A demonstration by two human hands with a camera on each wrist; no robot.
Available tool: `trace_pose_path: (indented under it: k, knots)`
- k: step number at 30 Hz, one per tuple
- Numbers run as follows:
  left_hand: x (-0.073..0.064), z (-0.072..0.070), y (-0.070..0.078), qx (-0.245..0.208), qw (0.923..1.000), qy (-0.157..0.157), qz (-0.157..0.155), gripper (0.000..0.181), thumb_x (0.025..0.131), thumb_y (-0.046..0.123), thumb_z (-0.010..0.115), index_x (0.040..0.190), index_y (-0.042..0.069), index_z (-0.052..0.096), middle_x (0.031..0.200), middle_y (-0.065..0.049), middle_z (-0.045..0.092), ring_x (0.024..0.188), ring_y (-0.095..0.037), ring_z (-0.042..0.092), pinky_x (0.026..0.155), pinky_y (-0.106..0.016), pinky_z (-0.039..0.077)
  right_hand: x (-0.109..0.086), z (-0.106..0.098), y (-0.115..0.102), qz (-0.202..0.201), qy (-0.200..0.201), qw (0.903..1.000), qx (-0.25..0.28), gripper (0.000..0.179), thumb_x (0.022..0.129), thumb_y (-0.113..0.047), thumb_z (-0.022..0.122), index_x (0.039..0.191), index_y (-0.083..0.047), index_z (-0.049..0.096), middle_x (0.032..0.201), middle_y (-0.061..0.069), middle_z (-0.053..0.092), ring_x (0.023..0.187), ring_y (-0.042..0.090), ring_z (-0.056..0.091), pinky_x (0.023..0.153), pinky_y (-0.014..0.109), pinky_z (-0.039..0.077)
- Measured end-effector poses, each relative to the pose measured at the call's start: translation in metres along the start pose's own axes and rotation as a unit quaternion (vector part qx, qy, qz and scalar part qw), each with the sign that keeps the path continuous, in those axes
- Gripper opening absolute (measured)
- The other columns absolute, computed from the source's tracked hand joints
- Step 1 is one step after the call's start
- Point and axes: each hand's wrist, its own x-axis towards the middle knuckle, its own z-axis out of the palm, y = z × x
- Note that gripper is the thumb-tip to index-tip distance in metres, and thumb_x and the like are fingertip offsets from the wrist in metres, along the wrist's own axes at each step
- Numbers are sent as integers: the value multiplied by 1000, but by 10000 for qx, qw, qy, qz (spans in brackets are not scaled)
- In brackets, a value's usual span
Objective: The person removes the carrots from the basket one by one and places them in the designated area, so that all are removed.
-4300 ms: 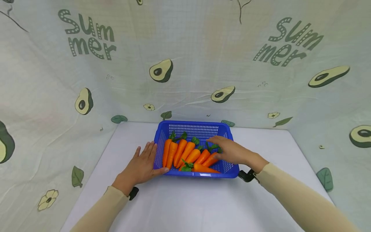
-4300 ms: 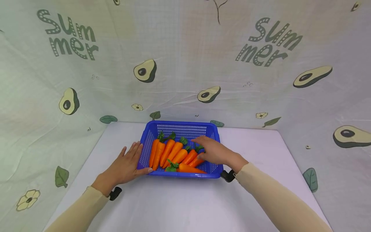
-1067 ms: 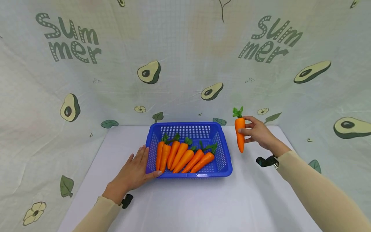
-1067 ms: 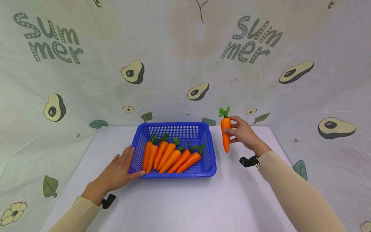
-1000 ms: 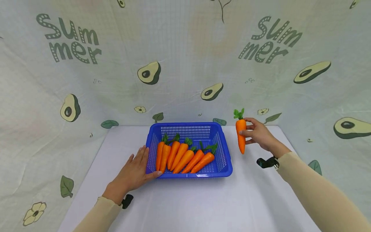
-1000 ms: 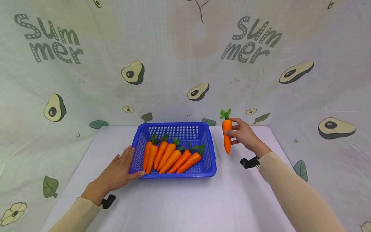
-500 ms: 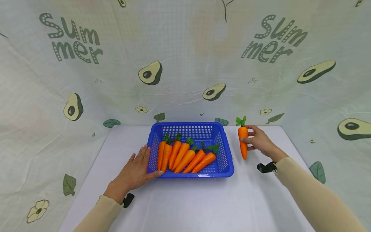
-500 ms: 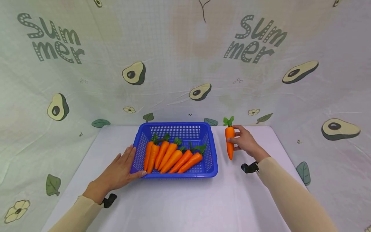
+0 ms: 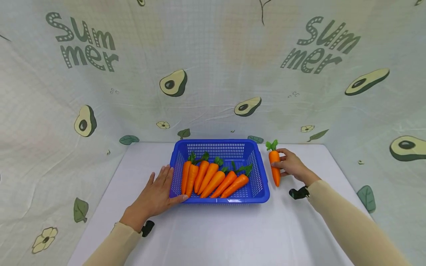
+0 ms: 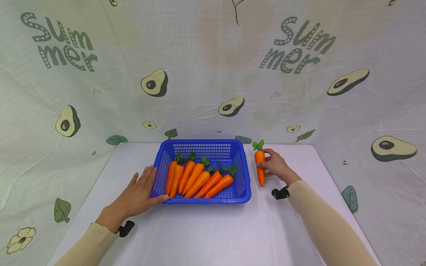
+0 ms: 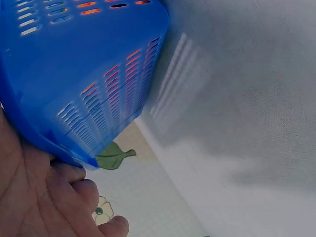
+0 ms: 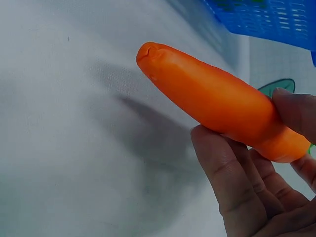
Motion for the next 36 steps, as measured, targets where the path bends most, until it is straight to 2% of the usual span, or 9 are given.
trace_pose_path:
  k: [9, 19, 27, 36]
  knots:
    - [1, 1, -1, -42, 10000, -12, -30, 120, 91, 85, 50, 165, -6, 21, 173, -27, 21, 160, -45, 21, 128, -68, 17, 7, 10, 5, -5, -3, 9998, -221, 76, 102, -19, 70, 163, -2, 26, 144, 37, 49, 106, 38, 69, 80, 44, 67]
    - [1, 1, -1, -99, 9999, -26, -17, 119, 92, 82, 53, 165, -7, 20, 172, -28, 21, 160, -45, 22, 128, -66, 18, 14, 14, 10, 280, 92, 9986, -428, 78, 102, -21, 71, 164, -4, 27, 149, 38, 45, 108, 39, 67, 81, 40, 66]
    - [1, 3, -2, -156, 9998, -86, -56, 122, 91, 86, 48, 165, -6, 18, 173, -27, 19, 161, -45, 20, 129, -65, 17, 16, 16, 15, 358, 154, 9985, -392, 77, 102, -22, 71, 164, -5, 28, 147, 36, 47, 100, 35, 68, 79, 38, 66]
    - [1, 5, -3, -163, 9998, -80, -58, 122, 91, 86, 48, 166, -6, 18, 173, -27, 19, 161, -44, 20, 129, -65, 17, 16, 18, 16, 395, 202, 9982, -400, 76, 103, -22, 70, 164, -4, 28, 147, 36, 46, 100, 34, 67, 78, 36, 66]
